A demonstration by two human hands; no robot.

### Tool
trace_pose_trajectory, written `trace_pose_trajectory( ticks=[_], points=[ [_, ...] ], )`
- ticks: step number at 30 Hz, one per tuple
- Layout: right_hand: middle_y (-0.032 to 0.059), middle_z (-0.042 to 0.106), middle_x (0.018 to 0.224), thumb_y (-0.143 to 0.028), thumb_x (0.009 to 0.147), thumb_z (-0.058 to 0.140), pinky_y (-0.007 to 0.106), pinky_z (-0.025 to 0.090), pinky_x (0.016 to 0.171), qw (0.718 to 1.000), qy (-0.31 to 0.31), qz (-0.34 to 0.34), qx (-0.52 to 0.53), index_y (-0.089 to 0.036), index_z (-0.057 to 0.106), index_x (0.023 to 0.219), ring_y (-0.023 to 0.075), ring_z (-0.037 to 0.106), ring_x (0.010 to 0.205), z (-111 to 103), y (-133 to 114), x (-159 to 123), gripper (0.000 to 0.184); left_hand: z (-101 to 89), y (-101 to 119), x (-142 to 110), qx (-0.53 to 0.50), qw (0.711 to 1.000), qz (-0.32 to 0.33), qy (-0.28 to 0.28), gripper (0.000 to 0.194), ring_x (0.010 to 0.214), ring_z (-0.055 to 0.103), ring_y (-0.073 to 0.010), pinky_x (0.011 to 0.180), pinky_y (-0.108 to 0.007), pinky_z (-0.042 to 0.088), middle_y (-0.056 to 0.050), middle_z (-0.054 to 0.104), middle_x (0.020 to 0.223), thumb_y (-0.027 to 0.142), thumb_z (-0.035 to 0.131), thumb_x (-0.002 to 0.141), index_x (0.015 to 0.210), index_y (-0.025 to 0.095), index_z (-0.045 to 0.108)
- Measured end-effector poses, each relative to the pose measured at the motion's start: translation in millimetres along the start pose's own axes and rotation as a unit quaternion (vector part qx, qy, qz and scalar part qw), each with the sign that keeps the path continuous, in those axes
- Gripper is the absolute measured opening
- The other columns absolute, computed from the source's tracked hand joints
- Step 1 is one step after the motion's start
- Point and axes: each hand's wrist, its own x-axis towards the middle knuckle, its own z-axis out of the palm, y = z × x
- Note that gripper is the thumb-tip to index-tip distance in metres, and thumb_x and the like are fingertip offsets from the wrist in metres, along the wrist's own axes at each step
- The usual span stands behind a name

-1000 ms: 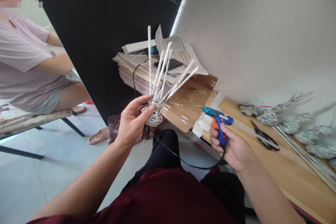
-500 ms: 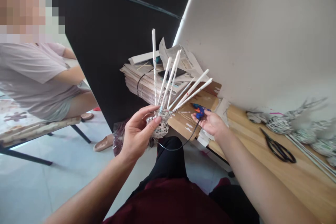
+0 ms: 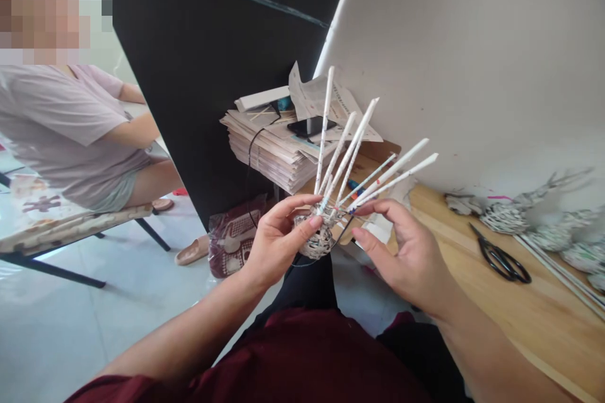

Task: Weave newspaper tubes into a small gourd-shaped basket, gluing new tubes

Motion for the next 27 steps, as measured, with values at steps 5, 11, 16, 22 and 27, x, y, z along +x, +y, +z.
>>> trace_pose_trajectory(
  ticks=[5,11,16,22,27],
  points=[
    [0.0019,0.072,0.106,-0.016,0.091,0.069,0.033,0.055,0.091,0.995,0.083,-0.051,-0.038,-0.026,0.063,0.116,0.0187,0.07,0.099,5,-4,-28,0.027,16.3,-6,-6,0.017,0.999,-0.02,-0.038,0.029,0.101,0.07,-0.015,0.088,-0.023,0.056,-0.004,0.076,0.113,0.023,0.081,0.085,0.114,0.026,0.078],
    [0.0034,0.073,0.115,-0.01,0.093,0.066,0.03,0.058,0.09,0.99,0.081,-0.081,-0.085,-0.026,0.061,0.131,0.0156,0.071,0.095,1,0,-37,0.041,26.4,-12,-10,0.019,0.997,-0.02,-0.073,0.029,0.1,0.069,-0.0131,0.088,-0.021,0.055,-0.002,0.076,0.113,0.02,0.079,0.086,0.114,0.028,0.078],
    [0.0031,0.074,0.11,-0.009,0.093,0.065,0.031,0.059,0.09,0.987,0.083,-0.081,-0.112,-0.027,0.067,0.126,0.0163,0.071,0.095,-2,0,-43,0.038,30.7,-12,-13,0.012,0.996,-0.046,-0.075,0.028,0.092,0.069,-0.012,0.084,-0.021,0.056,-0.002,0.077,0.105,0.021,0.08,0.085,0.113,0.027,0.079],
    [0.0046,0.072,0.113,-0.008,0.093,0.063,0.032,0.06,0.089,0.993,0.07,-0.055,-0.083,-0.026,0.067,0.127,0.017,0.072,0.096,-1,3,-47,0.039,32.4,-14,-15,0.007,0.996,-0.055,-0.07,0.029,0.092,0.069,-0.0119,0.083,-0.02,0.056,-0.002,0.076,0.103,0.021,0.082,0.084,0.112,0.027,0.079],
    [0.0061,0.071,0.113,-0.005,0.095,0.056,0.034,0.058,0.092,0.988,0.059,-0.089,-0.113,-0.026,0.068,0.124,0.0193,0.069,0.103,-7,0,-46,0.038,30.7,-17,-16,0.014,0.996,-0.051,-0.07,0.031,0.09,0.067,-0.0105,0.079,-0.019,0.055,-0.001,0.075,0.103,0.022,0.081,0.084,0.114,0.028,0.077]
  ],
)
